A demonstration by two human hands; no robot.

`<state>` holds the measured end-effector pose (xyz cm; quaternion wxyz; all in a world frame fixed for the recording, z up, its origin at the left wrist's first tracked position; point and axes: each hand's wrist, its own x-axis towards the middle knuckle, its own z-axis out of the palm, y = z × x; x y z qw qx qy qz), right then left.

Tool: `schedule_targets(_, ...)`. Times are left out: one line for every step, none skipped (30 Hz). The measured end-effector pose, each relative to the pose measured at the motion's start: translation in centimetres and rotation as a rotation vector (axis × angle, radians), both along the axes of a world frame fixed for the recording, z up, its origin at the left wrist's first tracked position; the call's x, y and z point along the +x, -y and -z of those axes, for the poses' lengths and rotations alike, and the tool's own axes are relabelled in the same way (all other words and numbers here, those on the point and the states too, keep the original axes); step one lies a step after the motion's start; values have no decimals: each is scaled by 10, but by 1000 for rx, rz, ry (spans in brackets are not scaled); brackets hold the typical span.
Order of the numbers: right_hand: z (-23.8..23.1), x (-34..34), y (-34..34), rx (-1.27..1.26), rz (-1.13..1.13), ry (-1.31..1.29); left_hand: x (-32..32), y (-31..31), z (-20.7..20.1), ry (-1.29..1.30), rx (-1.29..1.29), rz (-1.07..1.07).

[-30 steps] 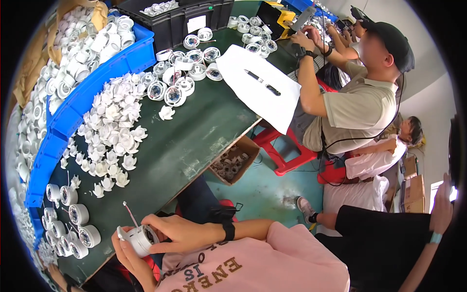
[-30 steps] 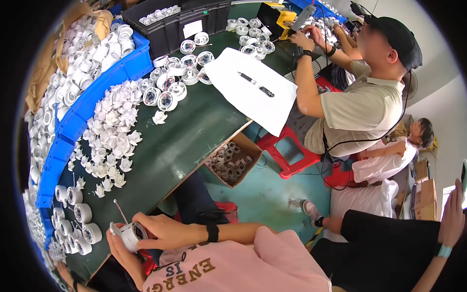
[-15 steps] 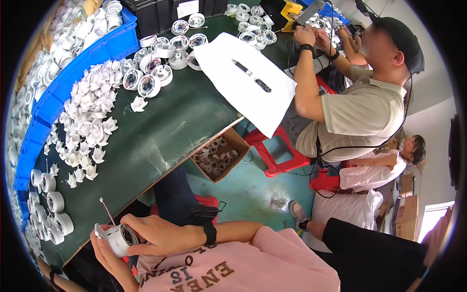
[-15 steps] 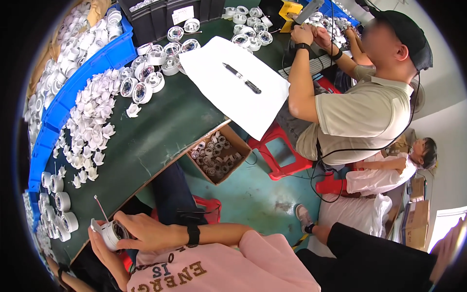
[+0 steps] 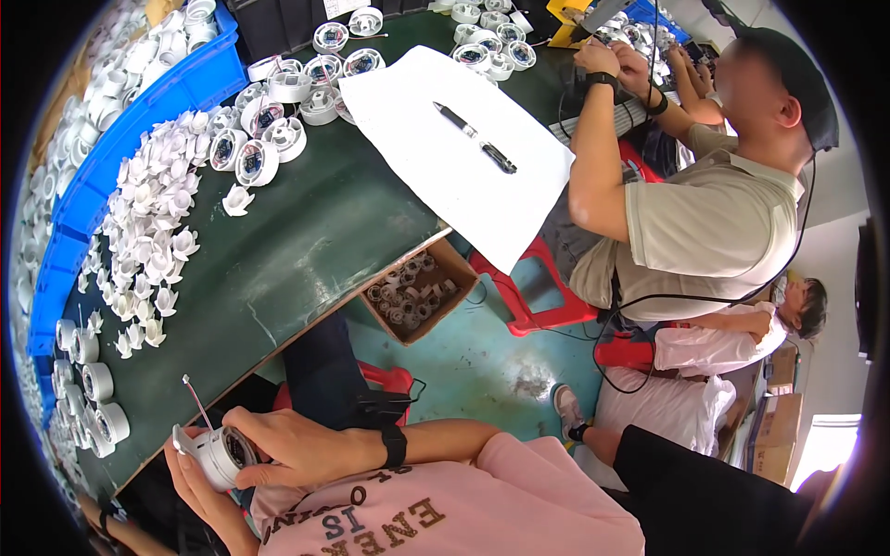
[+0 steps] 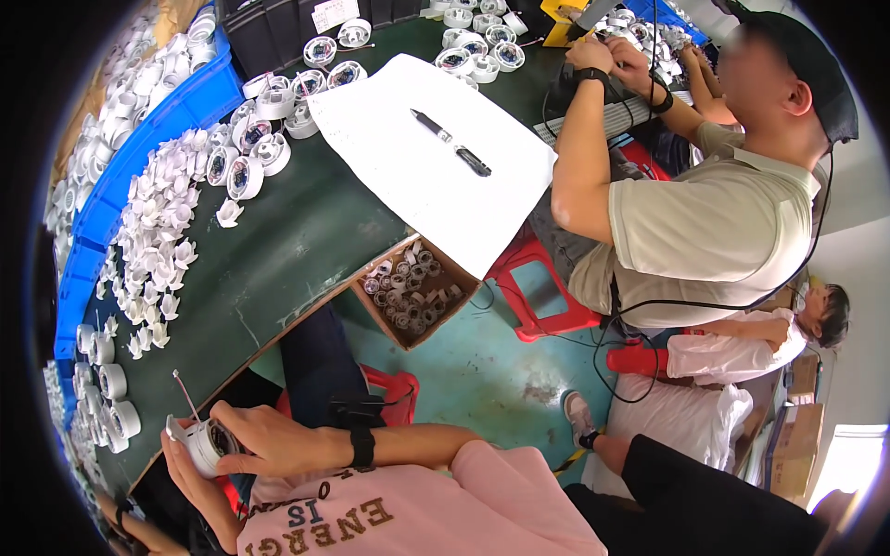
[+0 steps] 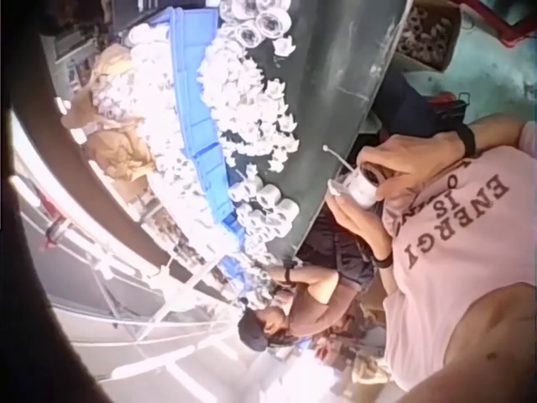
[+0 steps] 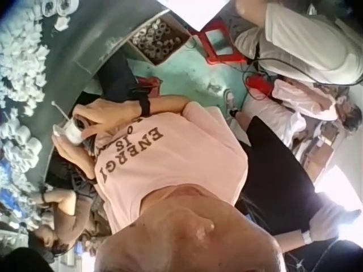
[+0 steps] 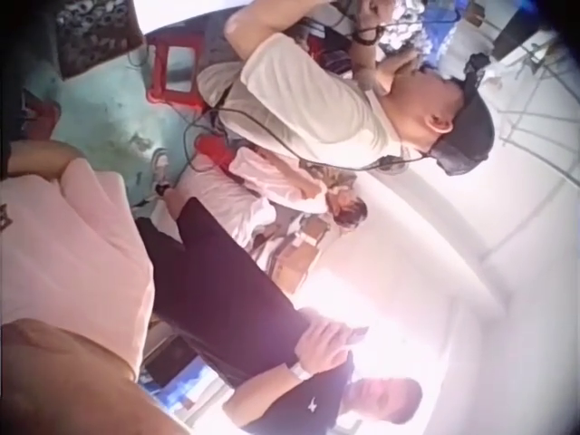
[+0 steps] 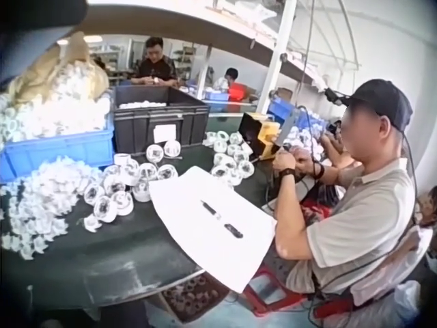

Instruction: The person assembles camera housings by hand, picking up a base and a cover, fitting them together, and placing the assembled unit on the table. They repeat this process, reaching into blue bins for more components to clear the workspace.

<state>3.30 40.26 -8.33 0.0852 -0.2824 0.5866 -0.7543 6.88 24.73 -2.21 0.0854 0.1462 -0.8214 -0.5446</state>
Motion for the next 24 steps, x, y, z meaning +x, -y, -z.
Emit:
schedule_targets(0, 0, -1, -3, -2, 1, 0, -2, -1, 0, -9, -2)
schedule_targets(2, 0, -2, -5, 6, -5, -1, -5, -1, 2, -11, -4)
schedule_targets(3, 0, -3, -7, 13, -11, -2, -10, -2, -17, -7, -8)
schedule_targets(3, 0, -5, -8, 11, -10, -3, -12, -2, -35, -4, -13)
schedule_targets(2, -1, -6, -16, 21, -17, -3, -12, -3, -33, -6, -15)
schedule_targets(1, -2, -7, -23, 31, -24, -2, -11, -4, -14, -25, 10)
schedule_targets(1, -2, -9, -25, 29, -22, -2, -11, -5, 6, -43, 34)
schedule_targets(0, -3, -10, -26, 18, -23, -2, -11, -5, 7, -45, 32)
schedule_targets(0, -4, -11, -27, 6, -24, -3, -12, -4, -2, -69, 32)
schedule_targets(1, -5, -11, -29, 4, -23, -3, -12, -4, -12, -92, 32)
schedule_targets(3, -5, -11, -20, 3, -29, -4, -15, -5, -9, -92, 32)
schedule_targets(5, -5, -11, -11, 2, -35, -5, -21, -8, 8, -102, 52)
schedule_targets(5, -5, -12, -10, 2, -33, -5, -27, -10, 26, -111, 72)
schedule_targets(5, -4, -12, -13, -16, -33, -4, -32, -10, 29, -111, 70)
schedule_targets(5, -4, -12, -15, -34, -33, -3, -36, -11, 23, -90, 44)
schedule_targets(5, -3, -13, -15, -35, -30, -3, -38, -11, 17, -70, 18)
schedule_targets(4, -3, -14, -23, -34, -29, -3, -38, -10, 20, -70, 18)
schedule_targets(4, -2, -14, -31, -32, -27, -3, -38, -10, 20, -84, 27)
schedule_targets(5, -2, -14, -31, -32, -24, -3, -38, -10, 21, -98, 38)
schedule_targets(6, -2, -13, -33, -24, -27, -3, -36, -10, 22, -99, 39)
schedule_targets(7, -3, -12, -35, -15, -30, -3, -34, -10, 22, -91, 40)
schedule_targets(5, -3, -12, -36, -11, -28, -3, -33, -10, 23, -83, 41)
schedule_targets(3, -4, -12, -38, -15, -26, -4, -35, -9, 23, -84, 43)
schedule_targets(2, -5, -12, -40, -19, -24, -5, -39, -8, 6, -101, -10)
